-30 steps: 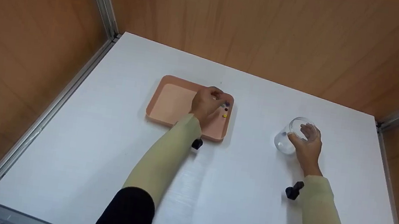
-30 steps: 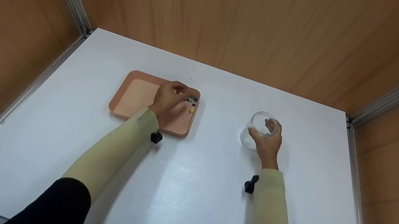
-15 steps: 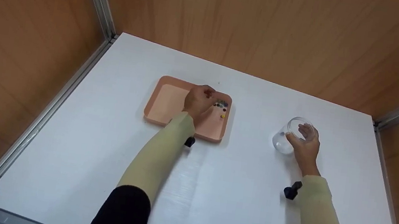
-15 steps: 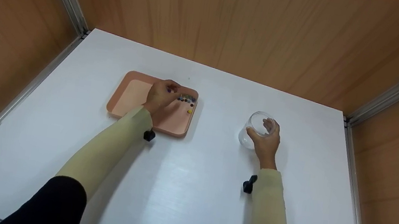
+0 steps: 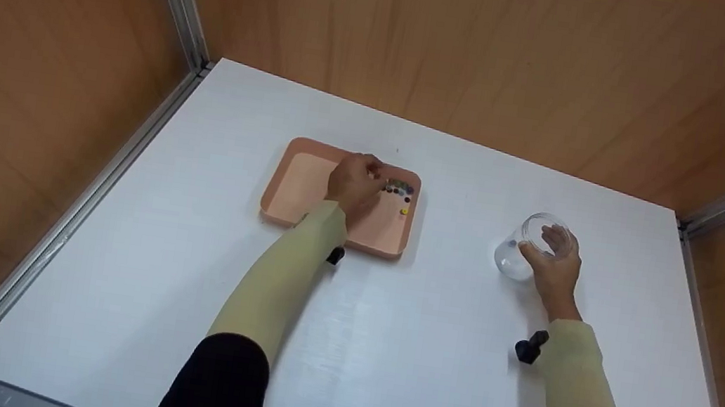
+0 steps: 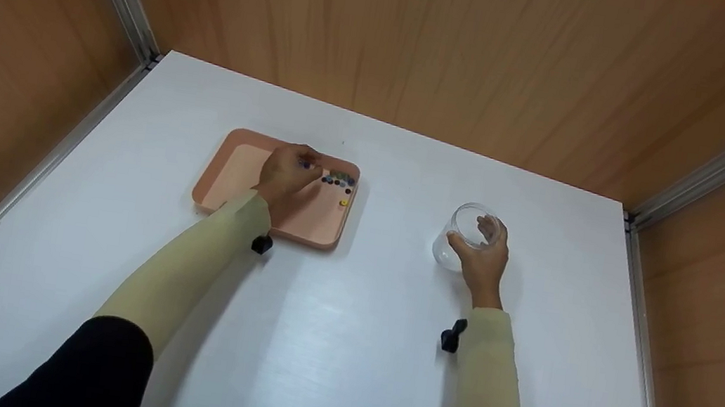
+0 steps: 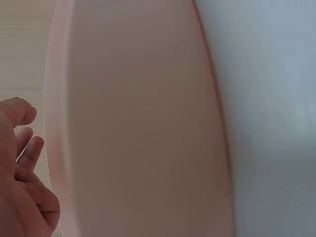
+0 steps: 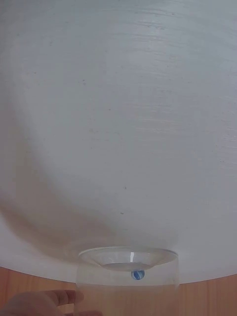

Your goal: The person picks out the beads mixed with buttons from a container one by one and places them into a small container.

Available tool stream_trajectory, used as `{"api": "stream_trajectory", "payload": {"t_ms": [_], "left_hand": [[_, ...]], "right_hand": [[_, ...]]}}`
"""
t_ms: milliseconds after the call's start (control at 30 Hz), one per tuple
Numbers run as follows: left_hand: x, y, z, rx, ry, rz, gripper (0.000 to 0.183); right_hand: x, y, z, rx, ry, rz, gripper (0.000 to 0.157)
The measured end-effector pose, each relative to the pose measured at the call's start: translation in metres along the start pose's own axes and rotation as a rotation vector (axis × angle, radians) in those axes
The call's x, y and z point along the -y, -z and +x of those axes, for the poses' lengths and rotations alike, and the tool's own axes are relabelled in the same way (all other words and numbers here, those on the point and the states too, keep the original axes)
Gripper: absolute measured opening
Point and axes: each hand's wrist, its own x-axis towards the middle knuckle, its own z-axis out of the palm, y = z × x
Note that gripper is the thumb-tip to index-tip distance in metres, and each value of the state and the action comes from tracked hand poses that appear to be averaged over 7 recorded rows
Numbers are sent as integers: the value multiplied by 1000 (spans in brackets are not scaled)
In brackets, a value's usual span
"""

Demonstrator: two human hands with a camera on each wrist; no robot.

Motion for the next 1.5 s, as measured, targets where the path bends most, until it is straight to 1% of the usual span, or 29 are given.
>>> {"api": "stream_trajectory", "payload": {"t_ms": [67, 133, 267, 400, 467, 500, 600, 700, 800, 900, 1033, 1133, 1267, 1433, 1500], "left_hand": [[2, 1, 1, -1, 3, -3, 26], [3, 1, 2, 2, 20, -31, 25], [5, 3, 5, 5, 48, -79, 25], [7, 6, 4, 4, 88, -93, 25], [4, 9, 0, 6, 109, -103, 27], [1, 12, -5, -3, 112, -115, 28], [-12, 19, -21, -46, 126, -158, 29], [-25, 26, -37, -98, 161, -217, 27], [-32, 29, -45, -116, 197, -247, 25], [-34, 30, -47, -113, 186, -255, 23], [-28, 32, -45, -65, 169, -248, 27], [-23, 34, -45, -61, 155, -246, 20], [-20, 35, -49, -89, 149, -238, 7], [-17, 39, -49, -86, 159, -229, 16], [-17, 40, -48, -87, 149, -208, 17]], "right_hand": [[-1, 0, 0, -4, 14, 11, 77], [-1, 0, -1, -10, 20, 11, 76], [0, -1, -2, -18, 17, 14, 75], [0, -1, -2, -20, 3, 6, 75], [0, -2, -2, -23, 0, 6, 74], [0, -2, -2, -22, 1, 7, 75], [0, -2, -1, -21, 8, 10, 76], [0, -3, -1, -12, 5, 10, 76], [1, -3, -2, -6, 2, 14, 77], [2, -3, -3, -4, 6, 24, 76], [3, -3, -2, -6, 13, 35, 75], [5, -3, -3, -4, 8, 29, 76], [8, -1, -6, 1, -3, 13, 76], [14, 1, -10, 7, -3, -13, 77], [23, 0, -13, 12, -13, -16, 77]]}}
